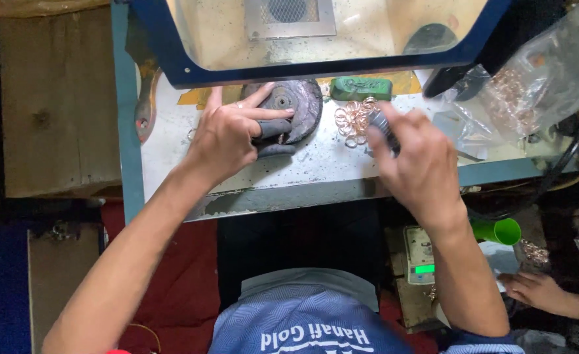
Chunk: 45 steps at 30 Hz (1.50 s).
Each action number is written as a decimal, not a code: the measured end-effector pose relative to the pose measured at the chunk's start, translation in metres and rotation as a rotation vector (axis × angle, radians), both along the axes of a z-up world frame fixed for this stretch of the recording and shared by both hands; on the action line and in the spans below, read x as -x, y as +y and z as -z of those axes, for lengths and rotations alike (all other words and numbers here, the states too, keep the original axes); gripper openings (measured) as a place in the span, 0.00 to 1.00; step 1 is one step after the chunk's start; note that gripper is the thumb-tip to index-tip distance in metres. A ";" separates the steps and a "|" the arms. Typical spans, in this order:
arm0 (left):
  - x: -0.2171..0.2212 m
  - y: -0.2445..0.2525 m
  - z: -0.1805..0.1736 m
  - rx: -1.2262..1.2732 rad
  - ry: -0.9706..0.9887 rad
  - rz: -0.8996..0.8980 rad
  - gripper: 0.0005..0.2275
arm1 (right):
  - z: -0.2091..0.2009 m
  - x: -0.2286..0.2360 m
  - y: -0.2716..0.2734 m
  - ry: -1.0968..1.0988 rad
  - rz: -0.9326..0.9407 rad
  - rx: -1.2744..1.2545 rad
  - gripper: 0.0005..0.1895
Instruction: The person uses a handheld rotary tool to grind the edges of small copper rings. They hold each ring with a finger guard against a rotating grinding wheel, then place the finished ring on the workbench. The person repeats this process for several rings.
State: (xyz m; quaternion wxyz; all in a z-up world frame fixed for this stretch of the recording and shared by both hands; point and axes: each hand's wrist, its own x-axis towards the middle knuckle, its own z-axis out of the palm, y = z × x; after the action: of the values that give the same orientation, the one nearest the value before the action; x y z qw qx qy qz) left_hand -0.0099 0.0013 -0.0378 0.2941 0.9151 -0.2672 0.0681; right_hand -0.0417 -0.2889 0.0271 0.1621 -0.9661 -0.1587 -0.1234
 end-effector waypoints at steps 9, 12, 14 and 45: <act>-0.003 -0.002 -0.006 -0.042 0.014 0.034 0.04 | 0.022 0.008 0.029 0.021 -0.289 0.123 0.20; -0.005 -0.001 -0.005 -0.069 0.008 0.045 0.05 | 0.019 0.001 0.036 0.052 -0.326 0.146 0.19; -0.006 -0.001 -0.004 -0.078 0.013 0.054 0.06 | 0.017 -0.002 0.038 0.096 -0.338 0.152 0.18; -0.009 0.003 0.004 -0.050 0.009 0.078 0.05 | 0.007 -0.010 0.039 0.246 -0.401 0.181 0.18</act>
State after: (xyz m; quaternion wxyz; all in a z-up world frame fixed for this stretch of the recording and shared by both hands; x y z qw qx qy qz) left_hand -0.0013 0.0046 -0.0416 0.2750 0.9113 -0.3032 0.0458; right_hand -0.0320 -0.2496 0.0203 0.1141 -0.9336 -0.3367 0.0445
